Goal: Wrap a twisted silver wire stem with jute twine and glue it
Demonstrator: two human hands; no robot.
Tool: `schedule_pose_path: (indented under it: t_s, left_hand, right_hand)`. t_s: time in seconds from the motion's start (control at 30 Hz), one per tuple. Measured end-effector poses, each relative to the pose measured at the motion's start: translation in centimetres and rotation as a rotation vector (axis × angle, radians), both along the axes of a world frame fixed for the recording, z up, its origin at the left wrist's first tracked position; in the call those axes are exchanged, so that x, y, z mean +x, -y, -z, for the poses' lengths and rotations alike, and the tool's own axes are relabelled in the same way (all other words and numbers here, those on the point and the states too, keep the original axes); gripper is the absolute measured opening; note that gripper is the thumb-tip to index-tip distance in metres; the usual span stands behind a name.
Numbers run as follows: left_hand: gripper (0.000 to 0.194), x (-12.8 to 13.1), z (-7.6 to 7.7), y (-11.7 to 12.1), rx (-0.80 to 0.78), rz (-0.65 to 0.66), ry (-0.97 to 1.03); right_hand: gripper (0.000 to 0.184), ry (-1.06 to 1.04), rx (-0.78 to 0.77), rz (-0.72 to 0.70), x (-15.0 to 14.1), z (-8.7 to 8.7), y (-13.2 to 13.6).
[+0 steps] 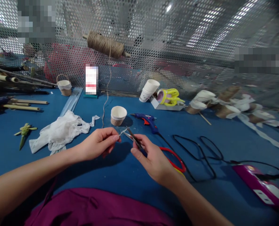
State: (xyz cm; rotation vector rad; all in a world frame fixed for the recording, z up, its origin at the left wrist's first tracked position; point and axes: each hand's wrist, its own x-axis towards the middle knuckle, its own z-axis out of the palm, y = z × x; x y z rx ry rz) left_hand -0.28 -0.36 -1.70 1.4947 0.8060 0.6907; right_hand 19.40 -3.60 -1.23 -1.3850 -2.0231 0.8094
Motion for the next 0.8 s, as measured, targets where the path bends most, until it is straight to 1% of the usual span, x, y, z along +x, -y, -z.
schedule_pose_path:
  t_s: [0.07, 0.13, 0.2, 0.3, 0.33, 0.4, 0.5, 0.63, 0.73, 0.8]
  left_hand:
    - [0.021, 0.0, -0.1, 0.1, 0.022, -0.017, -0.026]
    - [0.021, -0.2, -0.3, -0.1, -0.014, 0.012, -0.017]
    - [0.022, -0.6, -0.5, -0.4, -0.12, 0.109, 0.017]
    - [0.026, -1.3, -0.8, -1.1, -0.333, 0.26, 0.104]
    - [0.025, -1.5, -0.9, -1.4, -0.379, 0.29, 0.124]
    - [0.023, -1.8, -0.9, -1.7, -0.427, 0.31, 0.145]
    - [0.019, -1.7, -0.7, -1.7, -0.418, 0.284, 0.15]
    - [0.015, -1.4, -0.7, -1.3, -0.328, 0.226, 0.115]
    - [0.014, -1.1, -0.9, -1.0, -0.26, 0.199, 0.067]
    - [0.012, -0.9, -1.0, -0.9, -0.26, 0.182, 0.087]
  right_hand:
    - [0.029, 0.015, 0.005, 0.01, 0.0, 0.0, 0.0]
    - [0.03, 0.033, 0.012, 0.02, 0.1, 0.0, -0.1]
    - [0.031, 0.043, 0.028, 0.035, 0.2, 0.0, -0.1]
    - [0.028, 0.047, 0.077, 0.062, 0.4, -0.2, -0.3]
    - [0.027, 0.042, 0.088, 0.067, 0.4, -0.3, -0.3]
    - [0.027, 0.02, 0.086, 0.063, 0.4, -0.4, -0.3]
    - [0.03, -0.003, 0.045, 0.034, 0.4, -0.1, -0.3]
    - [0.034, 0.0, 0.001, 0.022, 0.3, 0.3, -0.4]
    - [0.032, 0.015, -0.005, 0.02, 0.3, 0.2, -0.3]
    - [0.03, 0.021, -0.003, 0.008, 0.3, 0.1, -0.2]
